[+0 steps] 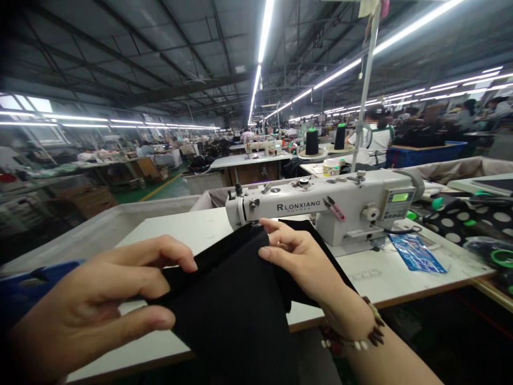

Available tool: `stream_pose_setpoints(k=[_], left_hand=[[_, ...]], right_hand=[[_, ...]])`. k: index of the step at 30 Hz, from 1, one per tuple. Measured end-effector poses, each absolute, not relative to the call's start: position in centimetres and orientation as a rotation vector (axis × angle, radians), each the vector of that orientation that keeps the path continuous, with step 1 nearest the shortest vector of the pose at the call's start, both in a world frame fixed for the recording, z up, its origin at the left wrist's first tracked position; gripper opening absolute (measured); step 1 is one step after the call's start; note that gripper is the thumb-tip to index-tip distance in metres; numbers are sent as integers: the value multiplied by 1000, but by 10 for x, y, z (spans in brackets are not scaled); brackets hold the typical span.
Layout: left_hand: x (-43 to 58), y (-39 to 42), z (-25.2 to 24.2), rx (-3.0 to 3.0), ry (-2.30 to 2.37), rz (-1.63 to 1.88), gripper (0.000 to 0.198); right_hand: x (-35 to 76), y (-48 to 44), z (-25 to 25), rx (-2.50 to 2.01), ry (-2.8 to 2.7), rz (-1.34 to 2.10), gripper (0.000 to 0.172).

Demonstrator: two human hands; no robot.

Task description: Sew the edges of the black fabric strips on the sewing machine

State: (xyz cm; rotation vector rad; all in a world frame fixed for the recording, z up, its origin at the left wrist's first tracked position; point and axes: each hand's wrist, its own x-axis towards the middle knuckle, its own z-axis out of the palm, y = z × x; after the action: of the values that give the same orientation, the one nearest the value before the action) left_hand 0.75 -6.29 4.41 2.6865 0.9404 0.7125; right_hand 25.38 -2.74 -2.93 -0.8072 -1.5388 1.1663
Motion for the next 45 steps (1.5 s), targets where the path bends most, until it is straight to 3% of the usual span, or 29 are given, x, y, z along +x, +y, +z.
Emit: stream_pose_setpoints(k=[5,11,17,19,24,26,30,36,40,45], left_hand=[[-3,-58,38,2600,883,754,14],[-20,-52,26,2515,914,830,11],[-29,-46,22,2466,1012,891,13],[-32,-41,22,2489,1090,883,13],[-33,-31,21,2544,1271,797,11],[-32,-29,22,2534,1271,828,11],[-30,-27,25,2501,1270,779,9],[-5,-19,32,2434,1121,523,11],[13,-16,29,2354,1147,709,16],[12,-10,18,2224,1232,929,8]], right_hand=[[242,-20,-34,-649,-1484,1578,21],[219,-13,-46,-639,-1377,1565,16],[200,-4,-72,-591,-1195,1846,28],[200,-4,-66,-589,-1242,1733,27],[214,-9,-27,-762,-1631,888,17],[220,-10,-15,-816,-1735,743,19],[222,-11,-6,-845,-1818,689,22],[206,-13,-10,-807,-1963,653,14],[200,-11,-15,-798,-1912,748,10],[198,-9,-31,-926,-1731,1011,10]])
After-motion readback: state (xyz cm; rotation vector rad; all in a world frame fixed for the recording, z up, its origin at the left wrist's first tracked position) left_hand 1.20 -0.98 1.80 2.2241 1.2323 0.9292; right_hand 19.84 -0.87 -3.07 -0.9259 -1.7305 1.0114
